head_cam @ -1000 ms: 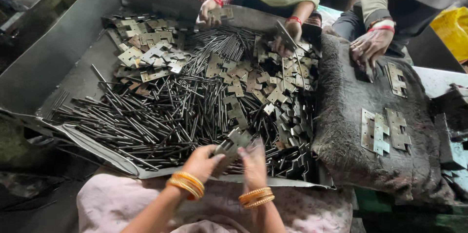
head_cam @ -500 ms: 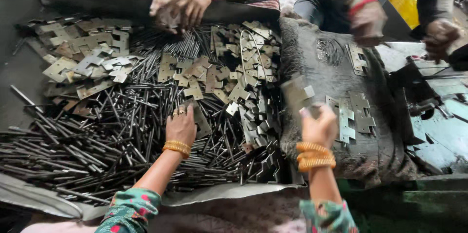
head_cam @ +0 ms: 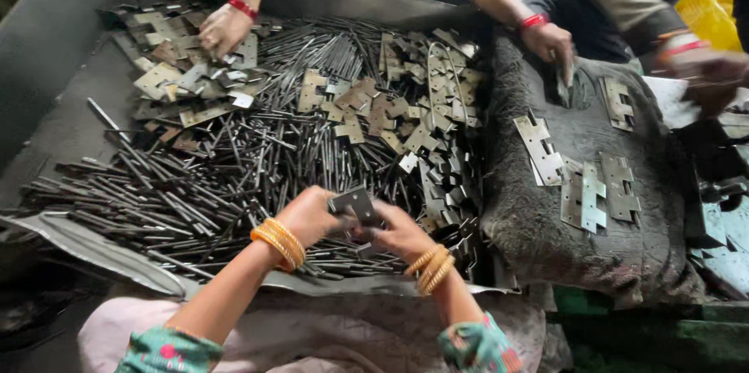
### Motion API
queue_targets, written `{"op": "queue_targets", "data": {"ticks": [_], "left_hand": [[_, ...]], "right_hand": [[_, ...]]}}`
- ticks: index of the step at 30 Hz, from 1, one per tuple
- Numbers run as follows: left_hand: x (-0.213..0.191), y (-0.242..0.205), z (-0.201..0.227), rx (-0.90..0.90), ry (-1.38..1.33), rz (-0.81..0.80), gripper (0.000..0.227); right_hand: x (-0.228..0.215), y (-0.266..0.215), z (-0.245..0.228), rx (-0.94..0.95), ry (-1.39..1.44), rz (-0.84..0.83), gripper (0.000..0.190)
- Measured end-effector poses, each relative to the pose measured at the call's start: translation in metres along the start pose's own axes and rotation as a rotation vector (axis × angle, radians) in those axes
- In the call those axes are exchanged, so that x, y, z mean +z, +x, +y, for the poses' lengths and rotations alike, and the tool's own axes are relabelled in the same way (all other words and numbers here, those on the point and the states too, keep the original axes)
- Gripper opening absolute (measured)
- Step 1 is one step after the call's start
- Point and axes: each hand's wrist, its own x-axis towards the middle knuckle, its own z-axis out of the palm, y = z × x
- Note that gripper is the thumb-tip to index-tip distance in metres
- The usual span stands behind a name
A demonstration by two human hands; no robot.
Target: The person sits on the floor and assembles small metal components by hand, inserting rods into flat metal plates. They repeatedly pick up parts from a large bin, align them, and place the assembled units onto a nearby surface.
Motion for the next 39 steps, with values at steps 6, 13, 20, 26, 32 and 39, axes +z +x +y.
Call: {"op": "queue_targets", "data": {"ticks": [6, 13, 20, 26, 32, 39], "left_hand": [[-0.032, -0.052, 0.000, -0.100, -0.410, 0.160, 0.028], [-0.053, -0.087, -0.064, -0.165, -0.590, 0.389, 0.028], [-0.033, -0.079, -0.085, -0.194, -0.621, 0.362, 0.027], [-0.022, 0.000, -0.043, -0.123, -0.491, 0.370, 0.024], [0.062, 0.143, 0.008, 0.098, 0.328, 0.563, 0.031], [0.077, 0.203, 0.027, -0.219, 0.093, 0.459, 0.028]], "right_hand": [[0.019, 0.031, 0.019, -0.099, 0.459, 0.358, 0.031], [-0.033, 0.061, 0.044, -0.143, -0.895, 0.319, 0.028], [-0.016, 0.069, 0.063, -0.441, -1.725, -0.062, 0.016], [-0.034, 0.070, 0.066, -0.563, -1.686, -0.157, 0.017], [-0.046, 0.077, 0.099, -0.151, -1.018, -0.068, 0.022], [-0.051, 0.066, 0.083, -0.914, -1.332, -0.017, 0.021]]}}
